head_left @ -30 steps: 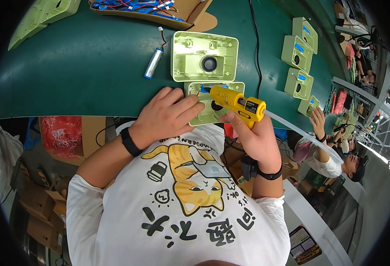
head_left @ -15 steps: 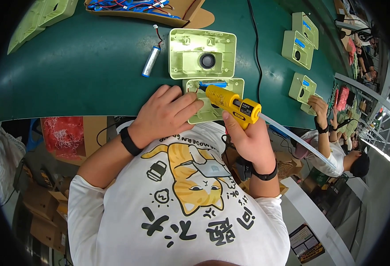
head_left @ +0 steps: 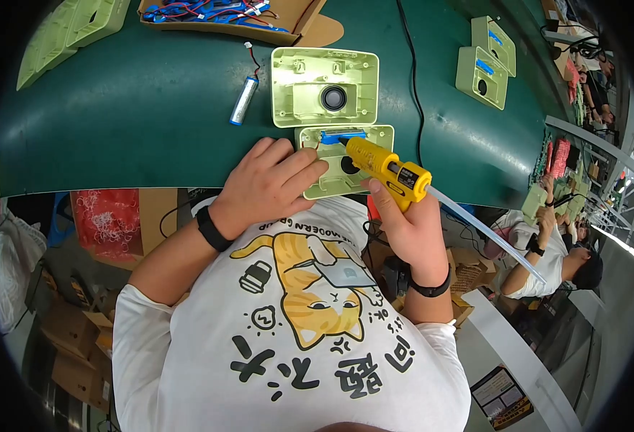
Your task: Applying hot glue to the interior of small green plastic enclosures at a production workbench.
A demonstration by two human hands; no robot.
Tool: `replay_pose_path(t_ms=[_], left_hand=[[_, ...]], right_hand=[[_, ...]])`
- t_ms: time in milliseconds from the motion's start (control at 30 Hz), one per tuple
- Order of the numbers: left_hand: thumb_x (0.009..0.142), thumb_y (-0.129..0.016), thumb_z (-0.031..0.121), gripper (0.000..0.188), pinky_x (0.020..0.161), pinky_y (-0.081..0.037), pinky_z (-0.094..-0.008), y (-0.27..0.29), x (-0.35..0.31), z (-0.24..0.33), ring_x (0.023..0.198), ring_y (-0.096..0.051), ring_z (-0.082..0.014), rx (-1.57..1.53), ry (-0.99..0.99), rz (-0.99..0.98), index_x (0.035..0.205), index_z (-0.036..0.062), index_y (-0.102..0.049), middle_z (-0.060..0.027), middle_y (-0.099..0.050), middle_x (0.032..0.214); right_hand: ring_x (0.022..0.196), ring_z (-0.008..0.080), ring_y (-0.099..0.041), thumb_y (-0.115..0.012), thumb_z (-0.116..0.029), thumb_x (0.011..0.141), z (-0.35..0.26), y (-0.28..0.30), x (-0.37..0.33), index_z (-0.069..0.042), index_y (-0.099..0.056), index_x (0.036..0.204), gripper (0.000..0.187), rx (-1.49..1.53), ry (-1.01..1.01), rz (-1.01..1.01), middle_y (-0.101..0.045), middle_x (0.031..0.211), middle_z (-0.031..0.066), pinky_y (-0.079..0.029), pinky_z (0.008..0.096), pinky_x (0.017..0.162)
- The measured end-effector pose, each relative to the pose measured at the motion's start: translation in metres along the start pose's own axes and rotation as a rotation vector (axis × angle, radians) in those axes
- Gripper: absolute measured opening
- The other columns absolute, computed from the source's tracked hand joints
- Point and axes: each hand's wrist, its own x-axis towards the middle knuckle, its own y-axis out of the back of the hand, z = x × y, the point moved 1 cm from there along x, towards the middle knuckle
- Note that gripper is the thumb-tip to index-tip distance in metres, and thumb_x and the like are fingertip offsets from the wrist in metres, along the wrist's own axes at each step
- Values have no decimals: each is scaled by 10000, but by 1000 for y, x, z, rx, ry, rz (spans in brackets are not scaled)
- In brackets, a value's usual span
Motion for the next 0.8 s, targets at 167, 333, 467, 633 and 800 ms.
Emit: replay_pose_path(t_ms=[167,333,467,633,800], left_hand=[[781,-964,281,575,889,-551,-433,2,-5,3,1046,-691,-281,38,-60,48,1326,170,-817,-60,-727,1380],[850,-898,193,388,841,-549,-421,3,10,13,1026,-697,-262,105,-120,-11,1230,175,-824,-53,-737,1420],[800,-931,174,414,839,-547,-425,8,38,29,1011,-700,-286,0,-205,42,1201,166,-825,-67,-751,1419],[807,-953,164,385,895,-552,-440,-23,99,48,1052,-726,-285,-126,-273,26,1167,156,-818,-79,-754,1432],[870,-859,55,482,1025,-608,-492,-92,178,68,1249,-760,-351,-131,-255,-33,1342,137,-804,-151,-678,1604]], right_hand=[[787,134,-719,-783,-170,1166,16,-7,-3,63,-774,1332,286,153,31,-50,-835,1026,103,-557,307,670],[669,172,-706,-715,-225,1185,37,18,-15,48,-729,1375,333,703,45,30,-832,1156,200,-607,324,587],[564,228,-656,-720,-302,1154,57,27,-43,17,-690,1167,321,1139,233,16,-751,1148,300,-609,380,533],[642,246,-709,-687,-292,1173,83,21,-69,23,-698,1234,321,1390,410,-189,-748,1195,341,-648,403,650],[655,254,-707,-672,-271,1176,98,17,-79,8,-694,1231,285,1472,423,-117,-746,1226,334,-646,413,656]])
